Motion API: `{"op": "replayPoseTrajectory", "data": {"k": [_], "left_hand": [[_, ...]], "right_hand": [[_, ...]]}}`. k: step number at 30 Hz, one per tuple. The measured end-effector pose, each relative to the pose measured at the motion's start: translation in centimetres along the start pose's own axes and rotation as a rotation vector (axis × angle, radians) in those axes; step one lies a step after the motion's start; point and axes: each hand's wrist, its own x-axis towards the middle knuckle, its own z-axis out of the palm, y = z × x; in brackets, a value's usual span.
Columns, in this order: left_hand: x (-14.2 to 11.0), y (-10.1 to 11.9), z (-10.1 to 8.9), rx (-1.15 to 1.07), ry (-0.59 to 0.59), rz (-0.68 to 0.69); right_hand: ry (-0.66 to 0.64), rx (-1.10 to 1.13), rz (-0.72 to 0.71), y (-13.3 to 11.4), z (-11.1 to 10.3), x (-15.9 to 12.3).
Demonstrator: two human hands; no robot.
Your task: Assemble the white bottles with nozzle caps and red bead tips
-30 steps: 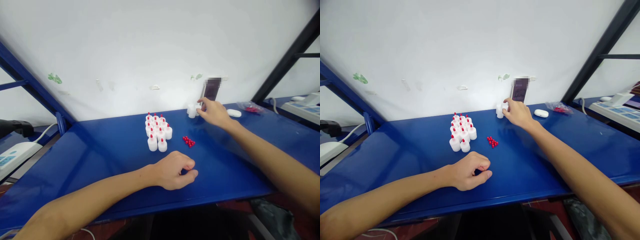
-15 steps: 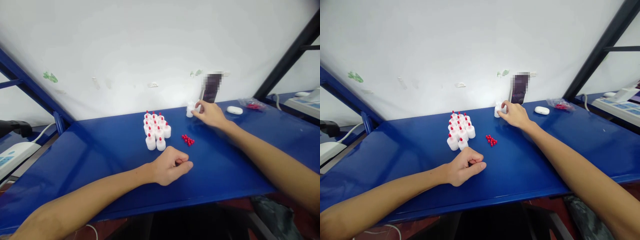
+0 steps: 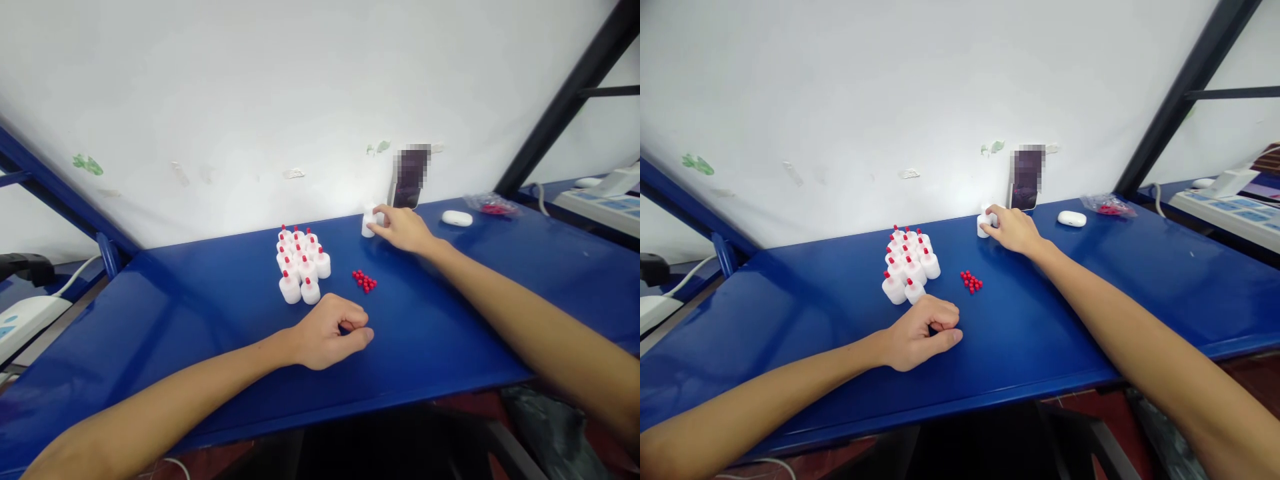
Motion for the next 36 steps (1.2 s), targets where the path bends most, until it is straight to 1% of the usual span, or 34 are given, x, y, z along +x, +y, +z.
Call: {"op": "replayPoseTrajectory", "data": {"k": [2,4,8,10,13,15,17,19,21,23,25,27,29,32,36], "left_hand": [[0.1,0.0,0.0,0.029,0.008,0.003],[0.0,-0.1,0.0,0.041,0.03,0.003],[-0.2,-0.1,-0.1,-0.007,0.072,-0.039],[-0.3,-0.1,0.0,-0.039,0.076,-0.078],[-0.4,-0.1,0.0,-0.074,0.068,-0.13],[-0.4,-0.1,0.0,-0.087,0.067,-0.149],[-0.4,-0.1,-0.1,-0.083,0.065,-0.146],[-0.4,-0.2,-0.1,-0.058,0.063,-0.106],[-0.4,-0.1,-0.1,0.018,0.048,-0.019],[-0.4,-0.1,0.2,0.168,0.032,0.063],[-0.4,-0.1,0.6,0.365,0.034,0.088],[-0.5,-0.1,1.0,0.533,0.075,0.055],[-0.6,-0.2,1.4,0.639,0.116,0.014],[-0.5,-0.3,1.6,0.726,0.125,-0.038],[-0.4,-0.2,1.6,0.767,0.089,-0.104]], "right_hand": [[0.01,0.021,-0.036,0.0,0.1,0.0],[0.057,0.082,-0.091,-0.1,0.0,-0.1],[0.219,0.235,-0.281,-1.0,-0.5,-1.0],[0.247,0.288,-0.361,-1.7,-1.0,-1.6],[0.228,0.33,-0.421,-2.8,-1.6,-2.5],[0.206,0.357,-0.418,-3.3,-1.8,-3.0],[0.135,0.385,-0.39,-3.9,-1.8,-3.6],[0.029,0.393,-0.371,-4.5,-1.9,-4.1],[-0.035,0.373,-0.386,-5.0,-2.0,-4.5],[-0.036,0.353,-0.411,-5.5,-2.2,-4.7],[-0.022,0.349,-0.416,-5.6,-2.2,-4.8],[-0.015,0.357,-0.394,-5.6,-2.2,-4.7],[-0.016,0.358,-0.373,-5.4,-2.0,-4.7],[-0.023,0.356,-0.372,-5.3,-1.7,-4.7],[-0.023,0.372,-0.382,-5.5,-1.5,-4.8]]}}
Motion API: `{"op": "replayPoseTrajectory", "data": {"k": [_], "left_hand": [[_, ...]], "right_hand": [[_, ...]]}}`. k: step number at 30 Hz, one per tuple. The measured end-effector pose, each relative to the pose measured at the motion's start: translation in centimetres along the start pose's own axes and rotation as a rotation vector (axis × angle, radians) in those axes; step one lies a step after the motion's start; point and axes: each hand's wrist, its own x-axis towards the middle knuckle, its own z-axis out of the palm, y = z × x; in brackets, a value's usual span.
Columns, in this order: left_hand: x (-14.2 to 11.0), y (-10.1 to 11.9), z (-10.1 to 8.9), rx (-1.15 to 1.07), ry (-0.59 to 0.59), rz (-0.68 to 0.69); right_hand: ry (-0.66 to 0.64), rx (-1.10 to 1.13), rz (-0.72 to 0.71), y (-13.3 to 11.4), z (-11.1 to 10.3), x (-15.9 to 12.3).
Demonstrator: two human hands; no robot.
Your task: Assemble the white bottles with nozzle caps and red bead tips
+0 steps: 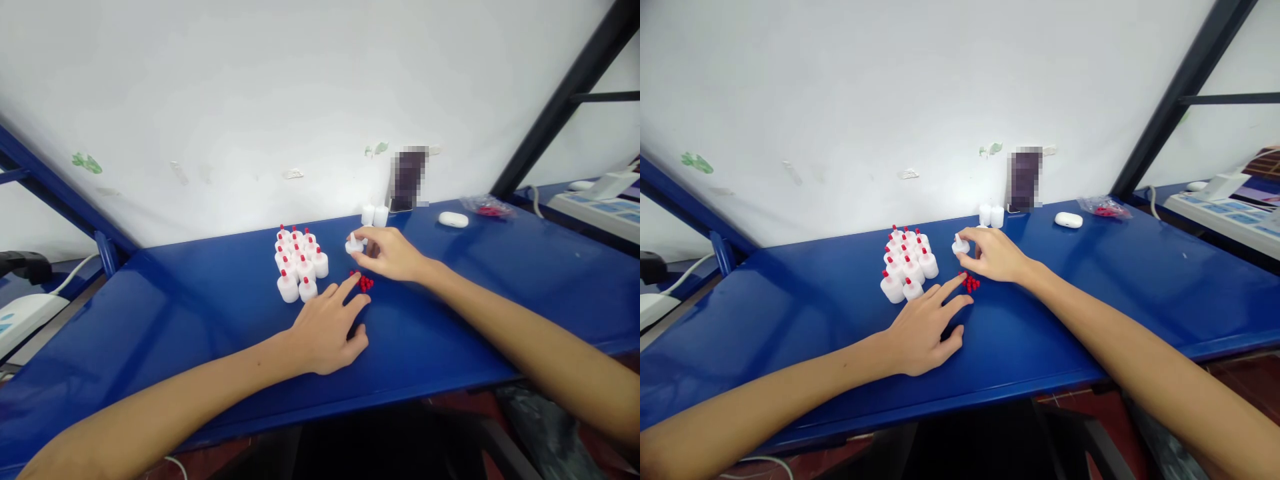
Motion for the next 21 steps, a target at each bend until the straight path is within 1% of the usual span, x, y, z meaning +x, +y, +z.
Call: {"op": "replayPoseTrajectory", "data": {"k": [3,6,9,11,13,16,18,21], "left_hand": [[0.0,0.1,-0.1,-0.012,-0.014,-0.004],[-0.1,0.0,-0.1,-0.052,0.001,-0.021],[0.1,-0.4,-0.2,-0.176,0.012,-0.055],[0.3,-0.9,-0.2,-0.289,0.037,-0.078],[0.5,-1.4,0.0,-0.369,0.063,-0.084],[0.6,-1.7,0.2,-0.399,0.065,-0.057],[0.5,-1.7,0.2,-0.411,0.064,-0.038],[0.5,-1.5,-0.1,-0.467,0.066,-0.024]], "right_hand": [[0.015,-0.01,0.007,-0.2,0.0,0.1],[0.044,-0.069,-0.039,-0.2,-0.2,0.2],[0.075,-0.118,-0.072,-0.2,-0.4,0.2],[0.097,-0.099,-0.053,-0.4,-0.5,0.2],[0.133,-0.05,-0.001,-0.5,-0.5,0.2],[0.158,0.024,0.061,-0.5,-0.4,0.2],[0.152,0.037,0.014,-0.4,-0.2,0.2],[0.184,0.028,-0.103,-0.3,-0.2,0.1]]}}
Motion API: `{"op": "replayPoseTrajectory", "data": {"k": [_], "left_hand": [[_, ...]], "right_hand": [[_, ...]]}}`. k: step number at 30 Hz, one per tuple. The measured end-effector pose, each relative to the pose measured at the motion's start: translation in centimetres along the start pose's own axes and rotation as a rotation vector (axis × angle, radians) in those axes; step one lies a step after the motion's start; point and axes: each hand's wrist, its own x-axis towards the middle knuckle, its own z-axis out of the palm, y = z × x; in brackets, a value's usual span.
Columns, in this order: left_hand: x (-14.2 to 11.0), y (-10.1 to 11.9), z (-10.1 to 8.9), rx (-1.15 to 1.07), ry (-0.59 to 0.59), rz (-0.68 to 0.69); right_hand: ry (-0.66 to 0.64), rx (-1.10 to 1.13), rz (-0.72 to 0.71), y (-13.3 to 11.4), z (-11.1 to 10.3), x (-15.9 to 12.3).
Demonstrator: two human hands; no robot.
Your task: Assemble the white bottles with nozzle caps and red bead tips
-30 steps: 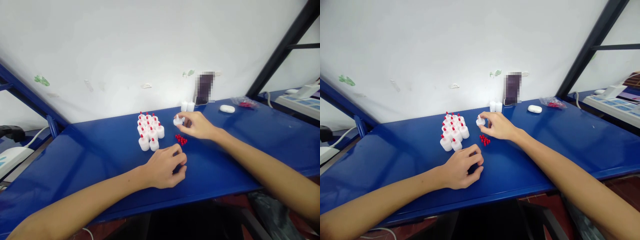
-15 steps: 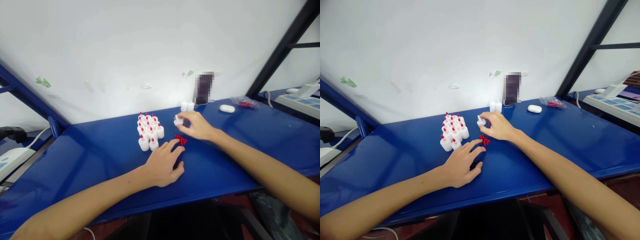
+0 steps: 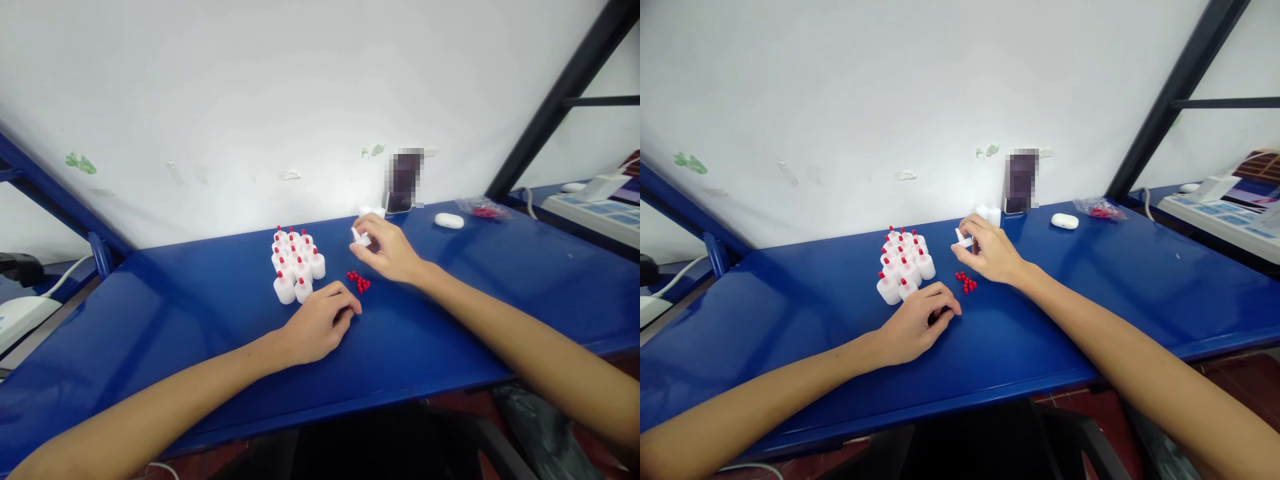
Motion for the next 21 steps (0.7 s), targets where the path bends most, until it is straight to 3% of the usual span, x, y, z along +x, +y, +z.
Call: {"op": "replayPoseTrajectory", "data": {"k": [4,9,12,21], "left_hand": [[0.1,0.4,-0.6,-0.188,0.003,-0.115],[0.4,0.6,-0.4,-0.846,0.046,-0.346],[0.6,0.9,-0.2,-1.095,0.092,-0.436],[0.8,1.2,-0.4,-1.196,0.147,-0.49]], "right_hand": [[0.009,0.045,-0.108,-0.3,-0.3,-0.3],[-0.078,0.094,-0.278,-2.0,-0.5,-0.7],[-0.12,0.102,-0.395,-3.3,-0.3,-0.8],[-0.26,0.116,-0.491,-4.0,0.7,-1.0]]}}
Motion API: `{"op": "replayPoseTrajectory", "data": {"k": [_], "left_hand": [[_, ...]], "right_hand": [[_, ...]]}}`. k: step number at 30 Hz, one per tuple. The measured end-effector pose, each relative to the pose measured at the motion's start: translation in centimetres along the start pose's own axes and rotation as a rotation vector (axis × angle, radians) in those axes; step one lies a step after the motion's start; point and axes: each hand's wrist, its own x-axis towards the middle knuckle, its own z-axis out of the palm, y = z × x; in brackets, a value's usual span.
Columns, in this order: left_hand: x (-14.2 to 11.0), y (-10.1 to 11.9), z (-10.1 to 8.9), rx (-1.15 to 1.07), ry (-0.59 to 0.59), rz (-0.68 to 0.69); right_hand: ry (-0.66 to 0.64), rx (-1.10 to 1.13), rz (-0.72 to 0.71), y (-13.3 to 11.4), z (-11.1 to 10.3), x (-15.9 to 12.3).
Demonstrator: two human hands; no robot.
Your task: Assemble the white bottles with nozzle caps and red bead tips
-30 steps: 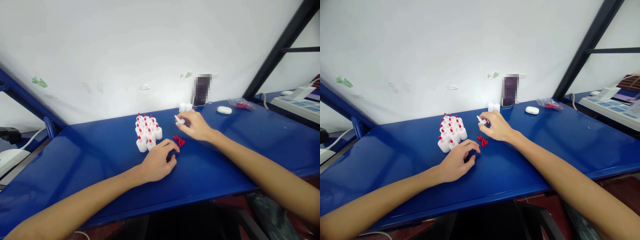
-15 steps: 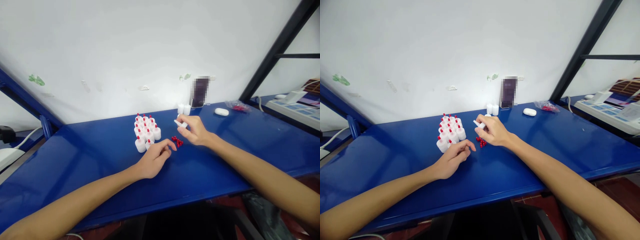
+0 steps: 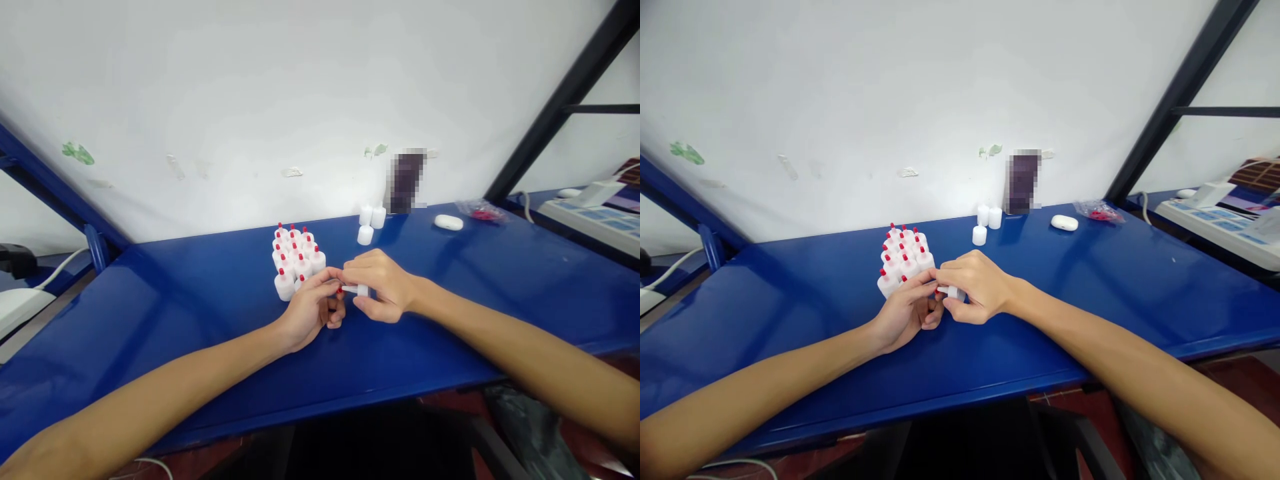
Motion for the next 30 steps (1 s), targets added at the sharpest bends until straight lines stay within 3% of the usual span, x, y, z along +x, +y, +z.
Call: {"op": "replayPoseTrajectory", "data": {"k": [9,15,21,30], "left_hand": [[0.1,-0.2,-0.2,0.001,0.01,0.027],[0.5,-0.5,-0.7,-0.009,-0.092,0.021],[0.7,-0.7,-0.8,-0.062,-0.075,0.072],[0.7,-0.7,-1.0,-0.013,-0.285,0.091]], "right_hand": [[-0.029,-0.043,0.017,0.1,0.1,0.0],[0.063,-0.076,-0.004,-0.1,0.2,0.0],[0.011,-0.168,0.101,0.1,0.5,0.0],[0.289,-0.191,-0.106,-1.2,1.6,0.7]]}}
